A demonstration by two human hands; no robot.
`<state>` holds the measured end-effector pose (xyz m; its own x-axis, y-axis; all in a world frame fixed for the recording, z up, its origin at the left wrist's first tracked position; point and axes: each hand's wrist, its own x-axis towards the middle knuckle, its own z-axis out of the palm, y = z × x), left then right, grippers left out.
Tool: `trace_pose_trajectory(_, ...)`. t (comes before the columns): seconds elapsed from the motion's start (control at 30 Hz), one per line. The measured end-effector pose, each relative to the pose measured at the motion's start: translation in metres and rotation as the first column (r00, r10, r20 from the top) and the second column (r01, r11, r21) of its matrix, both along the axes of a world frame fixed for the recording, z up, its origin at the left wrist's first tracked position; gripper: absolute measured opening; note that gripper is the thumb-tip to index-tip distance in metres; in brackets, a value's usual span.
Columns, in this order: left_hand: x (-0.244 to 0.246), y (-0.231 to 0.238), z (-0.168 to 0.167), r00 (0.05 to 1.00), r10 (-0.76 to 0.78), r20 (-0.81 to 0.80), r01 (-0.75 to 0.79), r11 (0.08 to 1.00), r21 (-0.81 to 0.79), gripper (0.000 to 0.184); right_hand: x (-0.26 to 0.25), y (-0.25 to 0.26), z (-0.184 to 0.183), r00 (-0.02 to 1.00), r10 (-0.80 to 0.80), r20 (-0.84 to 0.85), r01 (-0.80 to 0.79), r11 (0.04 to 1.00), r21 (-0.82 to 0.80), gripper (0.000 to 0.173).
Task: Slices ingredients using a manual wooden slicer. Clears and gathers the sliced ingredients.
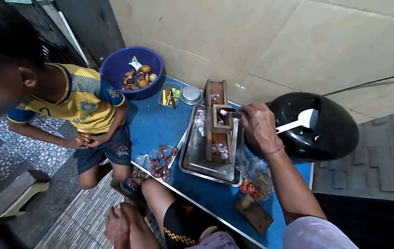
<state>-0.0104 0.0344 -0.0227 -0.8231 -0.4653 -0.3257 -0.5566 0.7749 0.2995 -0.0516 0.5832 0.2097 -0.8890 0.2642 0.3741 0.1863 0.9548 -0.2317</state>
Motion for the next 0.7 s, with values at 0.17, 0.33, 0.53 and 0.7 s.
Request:
trace_pose_trajectory(0.17, -0.001, -0.001, -0.004, 1.000, -0.008, -0.005, 0.008, 1.000, -0.010, 0.061, -0.008, -0.018, -0.005, 0.972, 0.148, -0.182, -0.158, 0.987, -0.041, 0.016)
trace_pose_trajectory(0.33, -0.001, 0.000, -0.002, 1.000, -0.010, -0.014, 0.010, 1.000, -0.010, 0.061, -0.038, -0.012, -0.037, 0.970, 0.243, -0.014, -0.243, 0.966, -0.082, 0.012)
trace_pose_trajectory(0.53, 0.001, -0.004, -0.005, 1.000, 0.002, -0.013, -0.002, 1.000, -0.009, 0.061, -0.023, 0.001, -0.016, 0.981, 0.190, 0.034, -0.186, 0.978, -0.096, 0.011)
trace_pose_trajectory(0.7, 0.000, -0.001, 0.000, 1.000, 0.010, -0.006, -0.010, 1.000, 0.010, 0.060, 0.000, 0.010, 0.007, 0.989, 0.143, -0.026, -0.145, 0.985, -0.095, 0.012)
